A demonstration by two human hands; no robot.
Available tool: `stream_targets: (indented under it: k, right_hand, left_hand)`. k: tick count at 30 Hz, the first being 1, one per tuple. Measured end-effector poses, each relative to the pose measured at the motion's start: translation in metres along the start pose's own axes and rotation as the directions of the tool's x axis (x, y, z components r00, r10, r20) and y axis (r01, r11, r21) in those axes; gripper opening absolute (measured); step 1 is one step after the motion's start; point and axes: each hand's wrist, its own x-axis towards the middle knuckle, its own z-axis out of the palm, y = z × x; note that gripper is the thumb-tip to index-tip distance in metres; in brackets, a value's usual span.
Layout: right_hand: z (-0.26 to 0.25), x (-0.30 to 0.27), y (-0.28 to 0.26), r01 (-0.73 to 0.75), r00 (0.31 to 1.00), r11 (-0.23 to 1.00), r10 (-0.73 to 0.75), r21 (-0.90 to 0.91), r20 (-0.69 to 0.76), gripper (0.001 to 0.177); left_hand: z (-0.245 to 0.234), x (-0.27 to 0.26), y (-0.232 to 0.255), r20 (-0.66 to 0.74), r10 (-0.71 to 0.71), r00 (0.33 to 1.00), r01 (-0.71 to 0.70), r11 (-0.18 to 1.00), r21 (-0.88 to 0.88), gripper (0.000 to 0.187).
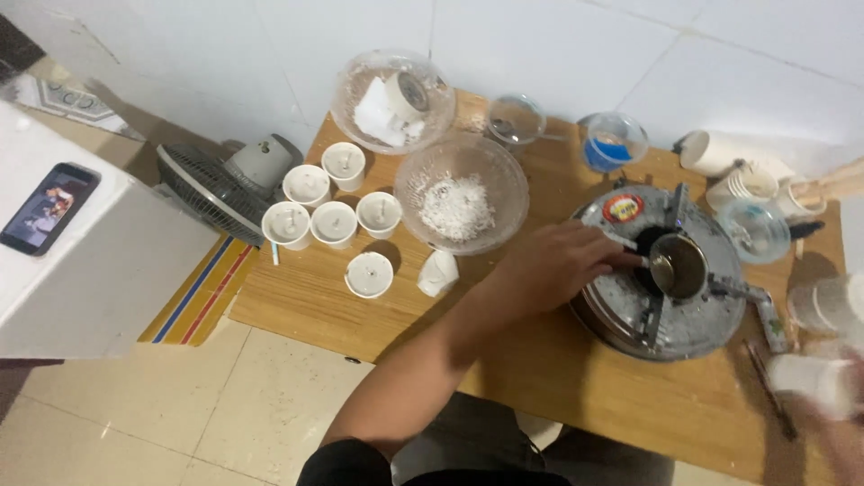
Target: Stirring and melting wax in a small metal container on a portable electric stove.
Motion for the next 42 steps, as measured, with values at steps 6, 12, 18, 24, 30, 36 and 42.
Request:
stream_targets:
  k: [6,12,18,24,30,36,42]
  right_hand:
    - [0.068,-0.041,-0.233,-0.137,0.991,0.991,0.136,-0.014,-0.003,0.088]
    - [0.076,-0.036,-0.231,0.012,1.0,0.985,-0.008,-0.174,0.024,0.073]
    - [0.091,-0.037,-0.21,-0.107,0.994,0.992,0.105,-0.069,-0.035,0.074]
    - [0.09,-0.043,-0.194,-0.136,0.984,0.991,0.136,0.014,-0.113,0.068]
    - [0.09,-0.045,-0.187,-0.077,0.972,0.996,0.086,0.05,-0.219,0.061]
    - [0.09,-0.048,-0.181,0.023,0.961,0.997,-0.003,0.071,-0.278,0.062]
    - [0.091,-0.051,-0.181,0.075,0.949,0.996,-0.058,0.04,-0.309,0.057]
  left_hand:
    - [-0.017,0.002,0.008,-0.026,0.042,0.999,-0.045,0.991,-0.128,0.025]
    - [-0.021,0.018,0.027,-0.006,0.073,0.997,-0.073,0.99,-0.118,0.021]
    - [-0.013,0.022,0.024,0.077,-0.054,0.996,0.058,0.997,-0.052,0.024]
    - [-0.013,0.026,0.036,0.053,-0.018,0.998,0.021,0.999,-0.049,0.027]
    - [-0.009,0.025,0.035,0.063,-0.041,0.997,0.044,0.998,-0.044,0.027]
    - [-0.006,0.023,0.036,0.075,-0.066,0.995,0.07,0.996,-0.05,0.027]
    - [-0.007,0.022,0.035,0.079,-0.067,0.995,0.071,0.997,-0.039,0.027]
